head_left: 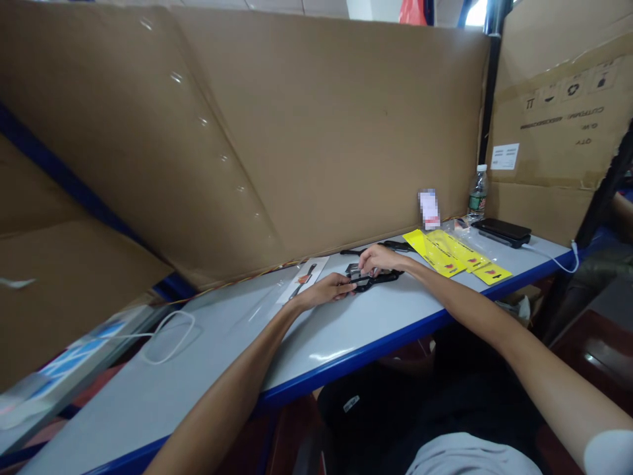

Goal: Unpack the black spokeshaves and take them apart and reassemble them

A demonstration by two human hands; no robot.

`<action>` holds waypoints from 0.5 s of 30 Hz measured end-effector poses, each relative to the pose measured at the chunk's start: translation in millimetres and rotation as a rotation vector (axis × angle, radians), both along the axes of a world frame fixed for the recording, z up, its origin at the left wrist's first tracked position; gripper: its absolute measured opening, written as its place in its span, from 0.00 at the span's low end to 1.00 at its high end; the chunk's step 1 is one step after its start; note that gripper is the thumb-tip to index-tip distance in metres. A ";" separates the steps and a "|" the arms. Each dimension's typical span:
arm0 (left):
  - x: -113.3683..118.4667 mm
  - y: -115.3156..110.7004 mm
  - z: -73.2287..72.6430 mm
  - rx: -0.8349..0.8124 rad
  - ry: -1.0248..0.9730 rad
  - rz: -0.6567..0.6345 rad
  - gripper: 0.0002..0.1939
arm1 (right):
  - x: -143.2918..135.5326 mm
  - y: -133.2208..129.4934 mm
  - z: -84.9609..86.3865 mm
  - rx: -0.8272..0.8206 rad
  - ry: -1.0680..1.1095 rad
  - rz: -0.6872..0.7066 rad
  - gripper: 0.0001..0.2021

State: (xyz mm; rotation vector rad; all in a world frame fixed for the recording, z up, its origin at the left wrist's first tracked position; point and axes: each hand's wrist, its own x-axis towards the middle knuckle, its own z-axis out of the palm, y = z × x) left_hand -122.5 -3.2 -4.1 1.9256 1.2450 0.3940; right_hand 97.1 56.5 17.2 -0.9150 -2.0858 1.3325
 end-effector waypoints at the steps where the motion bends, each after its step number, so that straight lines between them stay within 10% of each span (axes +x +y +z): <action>1: 0.0 0.5 -0.1 0.003 0.006 -0.004 0.33 | 0.0 0.9 -0.4 -0.001 0.000 0.006 0.04; 15: 11.4 -6.7 6.0 0.050 0.081 0.063 0.34 | -4.5 3.5 -6.2 0.087 -0.113 0.064 0.05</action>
